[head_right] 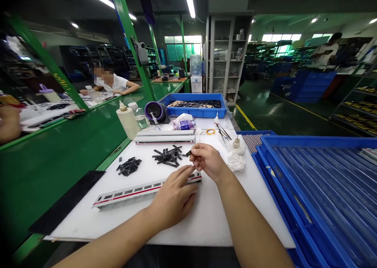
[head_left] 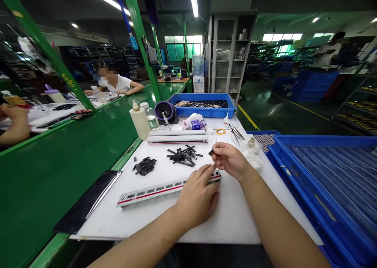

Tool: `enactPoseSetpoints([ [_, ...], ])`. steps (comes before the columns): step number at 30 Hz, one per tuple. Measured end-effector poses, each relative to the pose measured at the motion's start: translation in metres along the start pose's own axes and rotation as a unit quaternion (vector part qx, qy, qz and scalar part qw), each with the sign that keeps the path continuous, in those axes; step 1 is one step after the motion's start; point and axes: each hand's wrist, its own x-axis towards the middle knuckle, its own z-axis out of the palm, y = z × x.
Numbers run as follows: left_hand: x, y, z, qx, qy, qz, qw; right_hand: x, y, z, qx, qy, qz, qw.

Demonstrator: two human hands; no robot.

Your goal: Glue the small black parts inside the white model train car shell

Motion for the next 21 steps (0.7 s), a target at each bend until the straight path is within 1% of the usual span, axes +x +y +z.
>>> enactPoseSetpoints([
  [2, -0.004, -0.002, -0.01, -0.021, 0.071, -0.026, 0.997, -0.001, 0.001, 0.002, -0.007, -0.003, -0.001, 1.0],
  [4, -0.006, -0.01, -0.023, -0.029, 0.132, -0.056, 0.989, -0.002, 0.001, 0.006, -0.026, -0.01, 0.0, 1.0],
  [6, -0.006, -0.021, -0.034, -0.018, 0.164, -0.078, 0.983, -0.003, 0.002, 0.01, -0.046, -0.02, 0.009, 0.999],
  [8, -0.002, -0.029, -0.041, -0.002, 0.175, -0.085, 0.981, -0.005, 0.002, 0.014, -0.061, -0.033, 0.024, 0.997],
  [10, 0.003, -0.033, -0.043, 0.006, 0.18, -0.075, 0.981, -0.007, 0.003, 0.017, -0.072, -0.045, 0.037, 0.996],
  [14, 0.008, -0.032, -0.039, 0.007, 0.174, -0.033, 0.984, -0.007, 0.003, 0.018, -0.076, -0.053, 0.049, 0.994],
  [17, 0.009, -0.03, -0.034, 0.023, 0.19, -0.008, 0.981, -0.007, 0.003, 0.018, -0.081, -0.057, 0.049, 0.994],
  [19, 0.01, -0.029, -0.034, 0.038, 0.198, 0.0, 0.979, -0.008, 0.004, 0.019, -0.097, -0.06, 0.052, 0.992],
  [21, 0.008, -0.031, -0.037, 0.057, 0.187, 0.005, 0.981, -0.008, 0.004, 0.019, -0.116, -0.064, 0.057, 0.99],
])
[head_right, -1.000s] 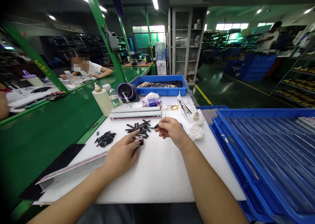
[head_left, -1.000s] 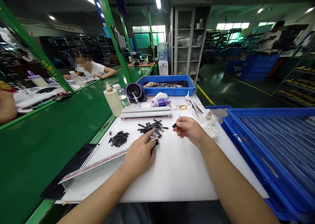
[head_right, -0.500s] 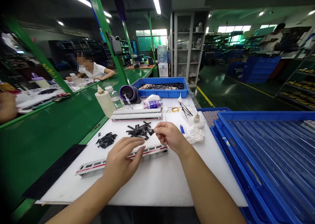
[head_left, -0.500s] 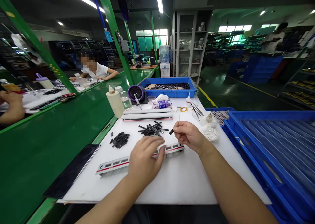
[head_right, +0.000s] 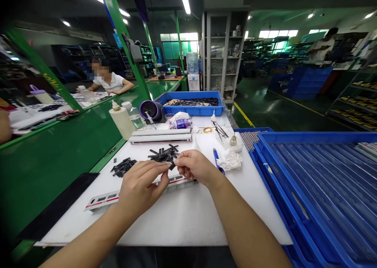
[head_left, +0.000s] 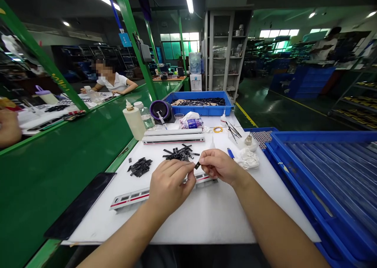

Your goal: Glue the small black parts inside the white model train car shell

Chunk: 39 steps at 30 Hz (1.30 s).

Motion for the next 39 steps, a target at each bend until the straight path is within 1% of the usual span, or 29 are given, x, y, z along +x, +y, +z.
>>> enactPoseSetpoints([
  [2, -0.003, -0.009, -0.009, 0.03, -0.026, 0.015, 0.999, 0.0, 0.001, 0.0, -0.011, -0.004, 0.001, 1.0],
  [3, -0.007, -0.017, -0.017, 0.049, -0.043, 0.024, 0.998, -0.001, 0.001, 0.0, -0.01, 0.0, -0.003, 1.0],
  [5, -0.021, -0.038, -0.038, 0.078, -0.081, 0.04, 0.993, -0.001, 0.002, -0.002, -0.001, 0.027, -0.022, 0.999],
  [7, -0.041, -0.065, -0.065, 0.083, -0.125, 0.043, 0.988, -0.001, 0.003, -0.006, 0.012, 0.06, -0.041, 0.997],
  [9, -0.067, -0.09, -0.095, 0.08, -0.172, 0.011, 0.982, -0.001, 0.004, -0.009, 0.019, 0.072, -0.046, 0.996],
  [11, -0.093, -0.108, -0.12, 0.074, -0.212, -0.016, 0.974, -0.002, 0.005, -0.01, 0.001, 0.067, -0.042, 0.997],
  [12, -0.105, -0.113, -0.128, 0.073, -0.231, -0.027, 0.97, -0.003, 0.005, -0.007, -0.017, 0.062, -0.042, 0.997],
  [14, -0.126, -0.117, -0.138, 0.067, -0.257, -0.052, 0.963, -0.005, 0.005, 0.006, -0.068, 0.04, -0.048, 0.996],
  [16, -0.139, -0.115, -0.137, 0.052, -0.267, -0.08, 0.959, -0.007, 0.004, 0.031, -0.147, 0.007, -0.069, 0.987],
  [17, -0.144, -0.113, -0.135, 0.041, -0.267, -0.095, 0.958, -0.007, 0.005, 0.048, -0.202, -0.006, -0.091, 0.975],
  [18, -0.147, -0.111, -0.131, 0.028, -0.266, -0.108, 0.958, -0.007, 0.007, 0.068, -0.265, -0.012, -0.123, 0.956],
  [19, -0.149, -0.11, -0.128, 0.016, -0.263, -0.123, 0.957, -0.005, 0.012, 0.088, -0.33, -0.01, -0.169, 0.929],
  [20, -0.15, -0.109, -0.124, 0.004, -0.258, -0.139, 0.956, -0.002, 0.019, 0.108, -0.389, -0.005, -0.221, 0.894],
  [22, -0.152, -0.108, -0.119, -0.021, -0.246, -0.175, 0.953, 0.008, 0.038, 0.143, -0.474, 0.001, -0.337, 0.813],
  [23, -0.153, -0.108, -0.117, -0.033, -0.239, -0.192, 0.951, 0.014, 0.049, 0.157, -0.507, 0.007, -0.38, 0.773],
  [24, -0.154, -0.108, -0.116, -0.046, -0.234, -0.207, 0.949, 0.022, 0.06, 0.167, -0.533, 0.015, -0.413, 0.739],
  [25, -0.155, -0.109, -0.116, -0.058, -0.231, -0.218, 0.946, 0.029, 0.071, 0.174, -0.554, 0.025, -0.432, 0.711],
  [27, -0.157, -0.109, -0.117, -0.08, -0.233, -0.23, 0.941, 0.042, 0.088, 0.181, -0.582, 0.044, -0.449, 0.676],
  [30, -0.159, -0.109, -0.12, -0.104, -0.239, -0.237, 0.936, 0.055, 0.106, 0.183, -0.616, 0.052, -0.462, 0.636],
  [32, -0.16, -0.107, -0.121, -0.109, -0.238, -0.242, 0.934, 0.06, 0.115, 0.185, -0.634, 0.056, -0.461, 0.618],
  [34, -0.161, -0.105, -0.121, -0.106, -0.233, -0.242, 0.936, 0.06, 0.12, 0.189, -0.642, 0.063, -0.448, 0.619],
  [36, -0.161, -0.104, -0.121, -0.097, -0.229, -0.231, 0.941, 0.057, 0.118, 0.191, -0.641, 0.055, -0.435, 0.63],
  [38, -0.159, -0.104, -0.121, -0.076, -0.231, -0.198, 0.949, 0.05, 0.107, 0.188, -0.63, 0.025, -0.44, 0.639],
  [39, -0.158, -0.104, -0.122, -0.057, -0.237, -0.172, 0.954, 0.044, 0.098, 0.183, -0.619, 0.007, -0.454, 0.641],
])
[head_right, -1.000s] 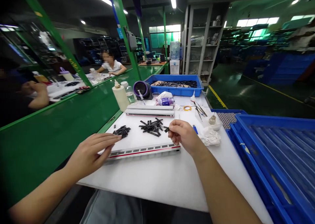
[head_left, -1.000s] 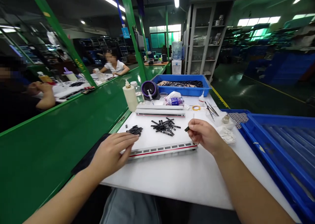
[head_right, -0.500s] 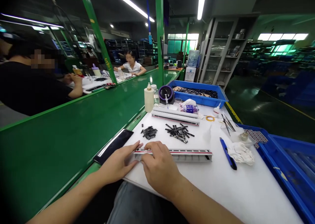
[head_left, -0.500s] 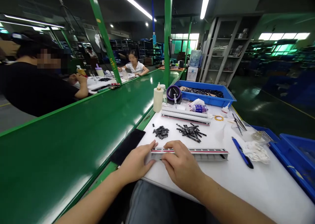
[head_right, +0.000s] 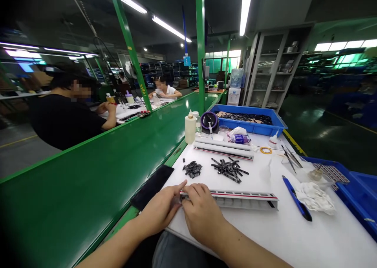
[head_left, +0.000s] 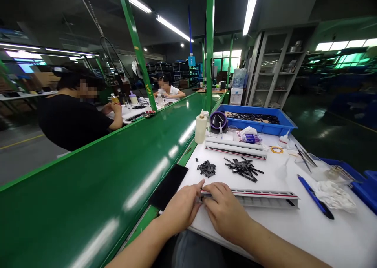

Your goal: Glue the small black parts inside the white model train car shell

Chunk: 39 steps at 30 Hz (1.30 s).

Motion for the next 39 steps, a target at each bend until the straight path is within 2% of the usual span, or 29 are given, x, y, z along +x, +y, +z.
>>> enactPoseSetpoints([
  [2, 0.003, 0.0, -0.003, 0.075, -0.01, 0.05, 0.996, -0.003, 0.015, -0.033, 0.021, 0.037, -0.04, 0.998],
  [4, 0.006, 0.0, -0.006, 0.154, -0.014, 0.098, 0.983, -0.012, 0.044, -0.071, 0.006, 0.128, -0.049, 0.991],
  [6, 0.008, 0.001, -0.009, 0.212, -0.005, 0.135, 0.968, -0.027, 0.084, -0.106, -0.057, 0.243, 0.024, 0.968],
  [8, 0.01, 0.002, -0.009, 0.245, 0.002, 0.144, 0.959, -0.046, 0.125, -0.131, -0.134, 0.389, 0.166, 0.896],
  [9, 0.011, 0.003, -0.009, 0.256, 0.0, 0.137, 0.957, -0.056, 0.144, -0.138, -0.148, 0.433, 0.23, 0.859],
  [10, 0.013, 0.004, -0.008, 0.263, -0.006, 0.124, 0.957, -0.067, 0.161, -0.141, -0.14, 0.445, 0.284, 0.838],
  [12, 0.017, 0.006, -0.007, 0.26, -0.026, 0.093, 0.961, -0.086, 0.185, -0.139, -0.072, 0.422, 0.367, 0.826],
  [15, 0.025, 0.013, -0.009, 0.215, -0.068, 0.032, 0.974, -0.104, 0.2, -0.125, 0.08, 0.28, 0.44, 0.85],
  [17, 0.032, 0.019, -0.012, 0.182, -0.099, -0.012, 0.978, -0.107, 0.202, -0.115, 0.123, 0.16, 0.463, 0.863],
  [19, 0.039, 0.022, -0.015, 0.164, -0.114, -0.04, 0.979, -0.106, 0.201, -0.108, 0.113, 0.066, 0.478, 0.869],
  [21, 0.046, 0.024, -0.017, 0.157, -0.112, -0.048, 0.98, -0.103, 0.201, -0.105, 0.098, 0.011, 0.486, 0.869],
  [22, 0.049, 0.024, -0.017, 0.154, -0.108, -0.045, 0.981, -0.101, 0.199, -0.106, 0.101, 0.004, 0.485, 0.869],
  [23, 0.052, 0.023, -0.017, 0.151, -0.104, -0.04, 0.982, -0.099, 0.197, -0.109, 0.113, 0.017, 0.483, 0.868],
  [25, 0.055, 0.023, -0.015, 0.154, -0.099, -0.028, 0.983, -0.091, 0.188, -0.119, 0.176, 0.093, 0.477, 0.856],
  [27, 0.056, 0.023, -0.013, 0.167, -0.096, -0.021, 0.981, -0.076, 0.171, -0.133, 0.283, 0.177, 0.459, 0.824],
  [29, 0.054, 0.022, -0.01, 0.176, -0.096, -0.019, 0.98, -0.055, 0.147, -0.144, 0.393, 0.22, 0.423, 0.786],
  [31, 0.052, 0.021, -0.008, 0.169, -0.09, -0.019, 0.981, -0.028, 0.122, -0.148, 0.464, 0.253, 0.369, 0.764],
  [34, 0.048, 0.017, -0.004, 0.153, -0.076, -0.03, 0.985, 0.012, 0.093, -0.13, 0.521, 0.306, 0.304, 0.737],
  [37, 0.045, 0.015, -0.002, 0.146, -0.061, -0.048, 0.986, 0.037, 0.081, -0.094, 0.604, 0.248, 0.291, 0.699],
  [39, 0.044, 0.015, -0.001, 0.141, -0.061, -0.056, 0.986, 0.041, 0.079, -0.071, 0.659, 0.203, 0.302, 0.658],
])
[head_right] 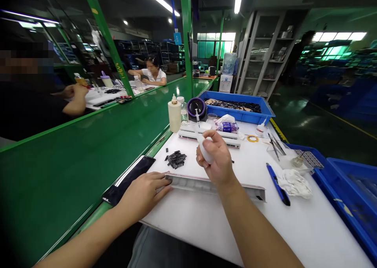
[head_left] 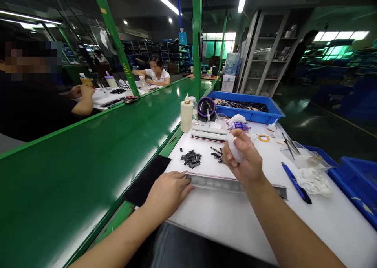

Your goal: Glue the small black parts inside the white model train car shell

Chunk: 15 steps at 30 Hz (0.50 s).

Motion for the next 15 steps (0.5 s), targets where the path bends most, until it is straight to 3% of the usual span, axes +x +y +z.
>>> enactPoseSetpoints([
  [3, -0.001, 0.004, -0.001, 0.008, -0.019, -0.01, 1.0, -0.002, 0.025, -0.002, 0.066, 0.008, 0.063, 0.996],
  [6, 0.001, 0.008, -0.002, 0.012, -0.022, -0.017, 1.0, -0.008, 0.033, -0.008, 0.091, 0.02, 0.092, 0.991],
  [12, 0.003, 0.009, 0.002, -0.02, 0.001, -0.054, 0.998, -0.01, 0.031, -0.008, 0.073, 0.018, 0.121, 0.99],
  [15, 0.002, 0.009, 0.002, -0.024, 0.001, -0.058, 0.998, -0.016, 0.036, -0.001, 0.002, 0.042, 0.098, 0.994],
])
